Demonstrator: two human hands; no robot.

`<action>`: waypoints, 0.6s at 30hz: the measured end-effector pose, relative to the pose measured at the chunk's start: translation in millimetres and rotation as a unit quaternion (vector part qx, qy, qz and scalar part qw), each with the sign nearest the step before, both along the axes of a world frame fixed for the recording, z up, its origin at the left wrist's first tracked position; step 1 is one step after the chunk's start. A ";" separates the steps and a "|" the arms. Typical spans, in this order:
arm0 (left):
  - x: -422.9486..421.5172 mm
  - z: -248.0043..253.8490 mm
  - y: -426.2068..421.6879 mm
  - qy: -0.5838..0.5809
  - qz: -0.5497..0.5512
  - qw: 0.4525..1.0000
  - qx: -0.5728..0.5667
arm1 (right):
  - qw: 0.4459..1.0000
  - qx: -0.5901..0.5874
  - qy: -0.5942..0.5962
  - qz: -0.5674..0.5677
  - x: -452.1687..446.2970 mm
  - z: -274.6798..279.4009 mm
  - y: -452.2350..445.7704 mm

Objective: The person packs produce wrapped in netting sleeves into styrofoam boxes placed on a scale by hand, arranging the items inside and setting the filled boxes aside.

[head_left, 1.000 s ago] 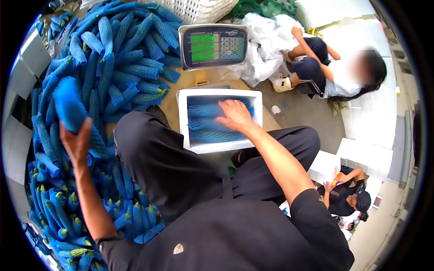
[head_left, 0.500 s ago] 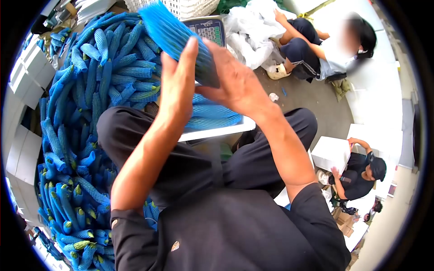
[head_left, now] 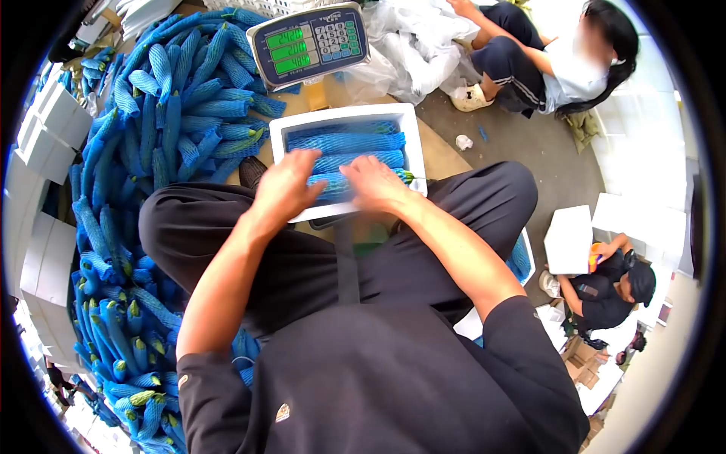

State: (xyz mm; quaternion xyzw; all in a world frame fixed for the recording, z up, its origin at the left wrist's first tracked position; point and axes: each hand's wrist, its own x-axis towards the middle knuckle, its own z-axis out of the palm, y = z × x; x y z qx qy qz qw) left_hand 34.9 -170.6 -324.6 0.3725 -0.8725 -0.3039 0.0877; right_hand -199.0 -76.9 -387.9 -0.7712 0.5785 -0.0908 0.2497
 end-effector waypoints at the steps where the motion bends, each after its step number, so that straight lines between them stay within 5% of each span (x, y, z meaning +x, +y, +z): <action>1: -2.1 -6.0 10.1 -0.052 -0.049 0.997 0.014 | 1.000 -0.015 0.011 -0.007 1.5 0.6 3.2; 5: 3.3 -35.0 37.8 -0.145 -0.174 0.974 0.010 | 0.995 -0.045 -0.028 -0.080 12.1 -15.4 20.2; 11: -7.8 -44.7 36.5 -0.231 -0.244 0.942 -0.006 | 0.997 -0.065 -0.013 -0.044 8.8 -26.6 22.5; 14: -26.0 3.0 25.8 -0.237 -0.194 0.948 0.087 | 0.994 -0.109 -0.003 -0.012 6.7 -24.6 21.1; 18: -14.0 103.1 6.9 0.106 -0.066 0.987 -0.098 | 0.999 0.019 -0.023 -0.044 10.9 -10.7 5.2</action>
